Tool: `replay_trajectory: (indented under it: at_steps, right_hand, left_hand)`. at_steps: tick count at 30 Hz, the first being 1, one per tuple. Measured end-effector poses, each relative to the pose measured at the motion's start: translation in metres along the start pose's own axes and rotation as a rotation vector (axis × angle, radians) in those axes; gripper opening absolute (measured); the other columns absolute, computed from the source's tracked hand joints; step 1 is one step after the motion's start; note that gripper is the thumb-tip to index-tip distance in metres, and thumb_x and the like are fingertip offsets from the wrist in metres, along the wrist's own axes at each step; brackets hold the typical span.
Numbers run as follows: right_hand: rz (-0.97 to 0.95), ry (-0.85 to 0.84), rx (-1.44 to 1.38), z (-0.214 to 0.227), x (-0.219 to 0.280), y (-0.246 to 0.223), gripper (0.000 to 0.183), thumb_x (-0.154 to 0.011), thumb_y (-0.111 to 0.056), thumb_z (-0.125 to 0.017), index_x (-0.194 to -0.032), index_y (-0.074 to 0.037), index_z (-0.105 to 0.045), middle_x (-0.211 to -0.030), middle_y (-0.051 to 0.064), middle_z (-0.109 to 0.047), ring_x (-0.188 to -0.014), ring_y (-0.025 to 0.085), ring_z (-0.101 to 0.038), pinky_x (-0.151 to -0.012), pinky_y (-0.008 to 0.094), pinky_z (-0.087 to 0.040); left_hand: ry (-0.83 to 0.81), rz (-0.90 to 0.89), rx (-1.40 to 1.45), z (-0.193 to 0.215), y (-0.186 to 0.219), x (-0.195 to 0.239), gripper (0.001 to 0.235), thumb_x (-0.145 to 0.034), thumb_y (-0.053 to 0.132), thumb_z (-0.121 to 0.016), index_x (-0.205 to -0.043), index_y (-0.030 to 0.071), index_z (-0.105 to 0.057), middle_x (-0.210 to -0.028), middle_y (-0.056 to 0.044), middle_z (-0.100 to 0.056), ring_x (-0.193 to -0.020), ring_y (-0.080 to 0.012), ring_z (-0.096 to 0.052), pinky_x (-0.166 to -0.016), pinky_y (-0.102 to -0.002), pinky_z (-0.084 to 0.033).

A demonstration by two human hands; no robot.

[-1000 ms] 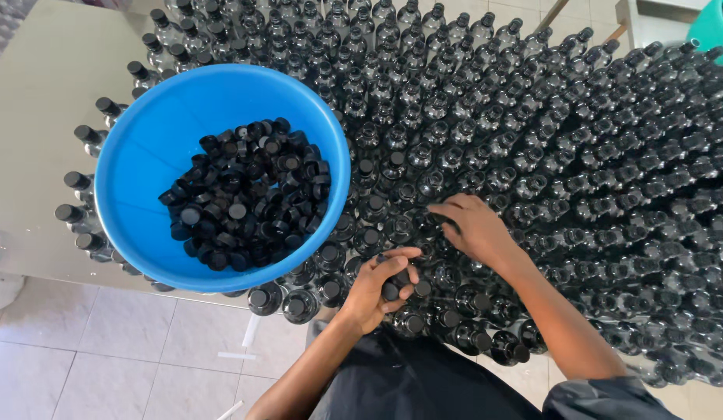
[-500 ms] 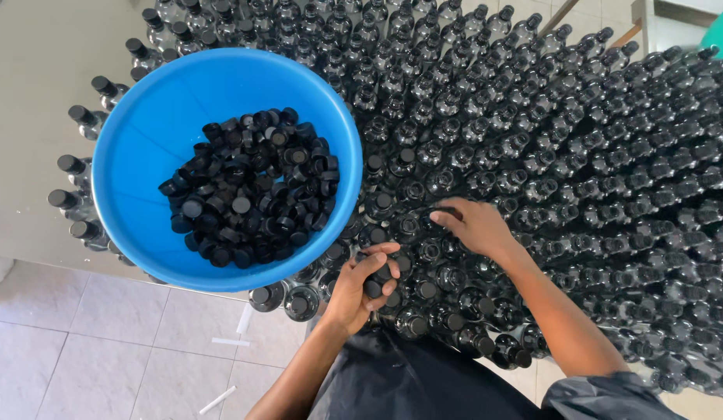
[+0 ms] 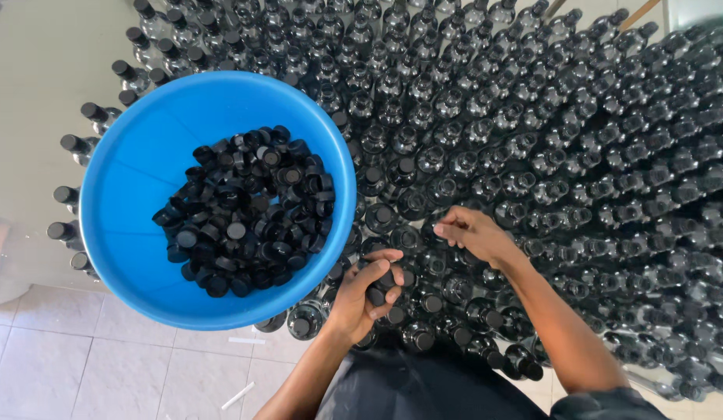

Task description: The person stands at a table covered with clear plastic bottles and repeatedly picks up black bottle caps from a blue basin. They place the caps onto the open bottles and screw them on by hand. The person works systematically across the rows of bottles, filling the basin with caps as they are used.

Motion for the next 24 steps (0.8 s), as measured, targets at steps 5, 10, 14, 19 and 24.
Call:
replay_trajectory:
  at_steps: [5,10,14,19,24]
  right_hand:
    - [0.036,0.037,0.088,-0.001,-0.003,-0.004,0.03,-0.101,-0.034,-0.079,-0.114,-0.008,-0.083,-0.08,0.016,-0.078,-0.076,0.028,-0.074,-0.077,0.041,-0.055]
    - [0.332,0.148,0.735,-0.013,0.052,-0.036,0.051,-0.111,-0.044,-0.061,-0.154,-0.016,-0.064,-0.131,0.022,-0.072,-0.123,0.049,-0.07,-0.096,0.055,-0.061]
    - [0.745,0.17,0.478,-0.03,0.109,-0.061,0.041,-0.101,-0.038,-0.077,-0.135,-0.014,-0.077,-0.138,0.011,-0.069,-0.137,0.039,-0.062,-0.1,0.043,-0.06]
    - [0.737,-0.034,0.518,-0.045,0.114,-0.045,0.039,-0.099,-0.04,-0.08,-0.123,-0.009,-0.08,-0.145,0.013,-0.065,-0.143,0.048,-0.054,-0.104,0.054,-0.057]
    - [0.633,0.13,0.136,-0.009,0.093,-0.028,0.044,-0.093,-0.025,-0.087,-0.135,-0.017,-0.081,-0.126,0.011,-0.079,-0.126,0.036,-0.072,-0.1,0.044,-0.062]
  left_hand:
    - [-0.043,-0.018,-0.061,0.002,-0.014,-0.018,0.036,-0.114,0.022,-0.054,-0.135,-0.005,-0.064,-0.092,-0.027,-0.069,-0.062,-0.0215,-0.061,-0.031,-0.019,-0.036]
    - [-0.075,0.02,-0.071,-0.014,-0.028,-0.017,0.057,-0.118,0.044,-0.047,-0.139,-0.007,-0.062,-0.095,-0.028,-0.069,-0.059,-0.0231,-0.062,-0.028,-0.018,-0.034]
    - [-0.039,0.005,-0.144,-0.005,-0.046,-0.018,0.055,-0.118,0.039,-0.049,-0.145,-0.008,-0.058,-0.1,-0.03,-0.071,-0.06,-0.026,-0.067,-0.03,-0.018,-0.036]
    - [-0.054,0.016,-0.206,-0.017,-0.041,0.001,0.053,-0.117,0.029,-0.054,-0.154,-0.009,-0.052,-0.095,-0.031,-0.071,-0.061,-0.029,-0.07,-0.028,-0.021,-0.04]
    - [-0.032,-0.021,-0.18,-0.03,-0.017,0.022,0.057,-0.114,0.026,-0.052,-0.159,-0.009,-0.043,-0.126,-0.038,-0.072,-0.058,-0.0229,-0.067,-0.03,-0.021,-0.037]
Point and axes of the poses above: each hand's wrist, its own x-axis away from the middle knuckle, its own z-axis out of the back of the hand, y = z × x, the point moved 4 cm from there along -x, towards the middle knuckle
